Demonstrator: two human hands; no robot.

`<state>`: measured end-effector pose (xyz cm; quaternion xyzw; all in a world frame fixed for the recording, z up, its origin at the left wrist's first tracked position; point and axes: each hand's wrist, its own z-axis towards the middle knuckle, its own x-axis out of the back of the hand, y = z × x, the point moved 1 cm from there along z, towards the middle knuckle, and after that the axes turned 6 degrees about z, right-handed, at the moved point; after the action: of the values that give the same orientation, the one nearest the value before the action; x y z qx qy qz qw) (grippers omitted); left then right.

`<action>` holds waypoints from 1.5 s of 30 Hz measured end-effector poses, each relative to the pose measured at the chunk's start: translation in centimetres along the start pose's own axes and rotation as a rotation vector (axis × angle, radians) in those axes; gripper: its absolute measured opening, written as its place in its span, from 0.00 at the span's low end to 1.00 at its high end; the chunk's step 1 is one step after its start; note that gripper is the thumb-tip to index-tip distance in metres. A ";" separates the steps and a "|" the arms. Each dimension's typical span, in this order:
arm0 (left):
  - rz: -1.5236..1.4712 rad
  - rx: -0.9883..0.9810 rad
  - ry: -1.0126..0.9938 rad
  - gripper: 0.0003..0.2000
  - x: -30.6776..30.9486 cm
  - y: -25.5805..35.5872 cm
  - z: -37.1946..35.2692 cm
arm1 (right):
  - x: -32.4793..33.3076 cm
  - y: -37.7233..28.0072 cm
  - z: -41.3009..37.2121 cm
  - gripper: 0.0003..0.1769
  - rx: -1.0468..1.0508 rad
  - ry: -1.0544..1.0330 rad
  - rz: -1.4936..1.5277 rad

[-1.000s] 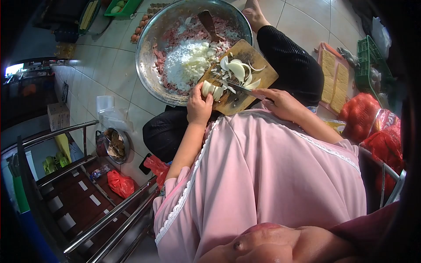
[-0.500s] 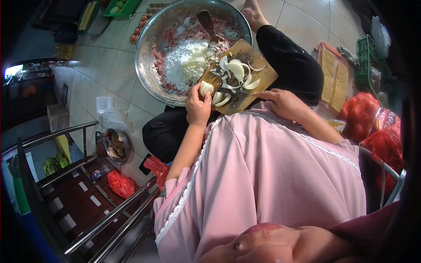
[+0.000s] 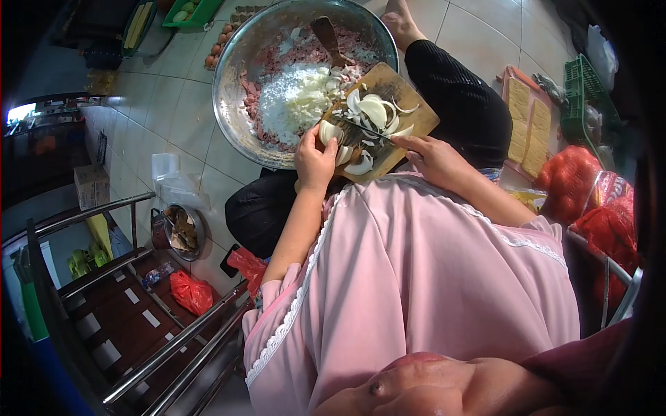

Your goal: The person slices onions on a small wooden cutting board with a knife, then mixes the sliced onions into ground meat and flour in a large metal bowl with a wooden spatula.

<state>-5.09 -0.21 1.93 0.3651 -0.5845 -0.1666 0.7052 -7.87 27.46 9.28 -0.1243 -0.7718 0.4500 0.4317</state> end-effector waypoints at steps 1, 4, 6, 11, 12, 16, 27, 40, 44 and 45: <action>0.053 -0.045 0.013 0.20 0.1 -0.1 0.0 | -0.1 -0.1 0.1 0.22 -0.011 -0.010 -0.002; 0.095 -0.091 0.015 0.21 0.2 -0.4 0.0 | -0.2 -0.6 0.5 0.22 0.012 0.019 0.016; 0.102 -0.105 0.008 0.23 0.2 -0.6 0.0 | -0.3 -0.9 0.8 0.22 -0.008 0.011 0.008; 0.104 -0.118 0.000 0.28 0.1 -0.3 0.0 | -1.0 -0.8 1.2 0.22 -0.002 -0.003 -0.021; 0.123 -0.147 0.004 0.29 0.2 -0.1 -0.1 | -1.1 -0.8 1.2 0.22 0.002 -0.007 -0.031; 0.159 -0.222 0.014 0.29 0.7 0.3 -0.2 | -1.4 -0.9 1.5 0.23 0.014 -0.005 -0.034; 0.079 -0.138 0.000 0.17 0.5 -0.3 0.2 | -1.6 -0.7 1.6 0.25 -0.015 -0.081 -0.044; 0.285 -0.327 0.057 0.22 0.9 0.5 0.7 | -1.8 -0.4 1.6 0.27 0.015 -0.077 -0.040; 0.295 -0.335 0.083 0.19 0.7 0.6 0.6 | -1.7 -0.5 1.5 0.26 -0.008 -0.070 -0.025; 0.280 -0.318 0.083 0.18 0.7 0.6 0.6 | -1.8 -0.5 1.6 0.26 -0.014 -0.069 -0.021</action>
<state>-5.57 -0.44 2.85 0.1711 -0.5665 -0.1418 0.7935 -7.94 25.22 8.40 -0.1032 -0.7906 0.4441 0.4086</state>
